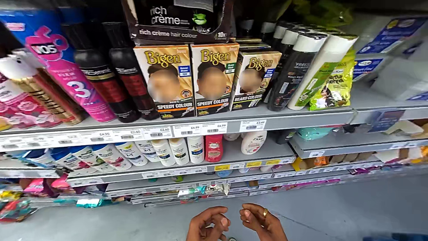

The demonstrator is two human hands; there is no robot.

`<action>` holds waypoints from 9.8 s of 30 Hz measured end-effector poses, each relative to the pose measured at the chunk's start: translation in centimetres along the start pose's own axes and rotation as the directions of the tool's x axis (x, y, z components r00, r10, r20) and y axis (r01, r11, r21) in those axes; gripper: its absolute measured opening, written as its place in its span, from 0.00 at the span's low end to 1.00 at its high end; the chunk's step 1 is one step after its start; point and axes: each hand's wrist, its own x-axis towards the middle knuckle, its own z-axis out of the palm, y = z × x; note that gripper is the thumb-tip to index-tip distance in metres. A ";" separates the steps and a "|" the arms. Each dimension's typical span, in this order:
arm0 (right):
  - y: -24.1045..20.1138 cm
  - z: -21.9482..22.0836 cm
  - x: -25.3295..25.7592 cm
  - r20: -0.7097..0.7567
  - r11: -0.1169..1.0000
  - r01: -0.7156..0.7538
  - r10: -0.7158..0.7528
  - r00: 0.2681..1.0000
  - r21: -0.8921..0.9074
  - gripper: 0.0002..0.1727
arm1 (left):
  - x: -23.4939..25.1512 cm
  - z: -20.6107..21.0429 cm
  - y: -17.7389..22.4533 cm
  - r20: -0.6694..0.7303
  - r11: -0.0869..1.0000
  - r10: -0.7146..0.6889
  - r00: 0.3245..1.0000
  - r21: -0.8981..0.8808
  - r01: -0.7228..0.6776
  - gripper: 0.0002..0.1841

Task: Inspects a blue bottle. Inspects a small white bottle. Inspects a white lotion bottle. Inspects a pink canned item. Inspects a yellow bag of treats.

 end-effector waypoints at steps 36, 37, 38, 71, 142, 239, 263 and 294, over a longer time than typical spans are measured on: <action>2.0 -5.3 5.6 0.393 0.964 -0.054 0.157 0.906 -0.260 0.16 | 5.5 4.7 -11.9 -0.425 0.934 -0.234 0.874 0.152 0.324 0.11; 2.0 -5.3 5.8 0.395 0.965 -0.049 0.151 0.906 -0.256 0.16 | 6.0 4.7 -12.5 -0.444 0.926 -0.218 0.869 0.188 0.328 0.12; 2.2 -5.3 5.9 0.394 0.967 -0.047 0.146 0.907 -0.249 0.16 | 6.4 4.5 -13.1 -0.457 0.911 -0.201 0.867 0.238 0.337 0.13; 3.1 -5.4 3.7 0.289 0.965 -0.103 0.172 0.942 -0.241 0.16 | 19.5 2.2 -19.4 -0.432 0.772 0.306 0.848 0.634 0.044 0.23; -2.5 -5.9 3.7 0.222 0.943 -0.028 -0.049 0.974 0.331 0.24 | 4.4 6.0 0.9 -0.132 0.994 0.052 0.990 0.101 -0.038 0.26; -4.4 -9.2 4.5 0.320 0.949 -0.181 0.093 0.943 0.257 0.29 | 4.5 4.9 0.9 0.038 0.958 -0.135 0.990 -0.250 0.141 0.26; -4.3 -9.3 4.5 0.325 0.944 -0.185 0.089 0.942 0.275 0.29 | 4.7 5.0 1.1 0.037 0.955 -0.156 0.987 -0.248 0.160 0.27; 2.7 -7.1 4.8 0.228 0.989 -0.144 0.143 0.963 -0.014 0.30 | 4.5 4.2 -6.4 -0.071 0.988 -0.094 0.993 0.113 0.101 0.27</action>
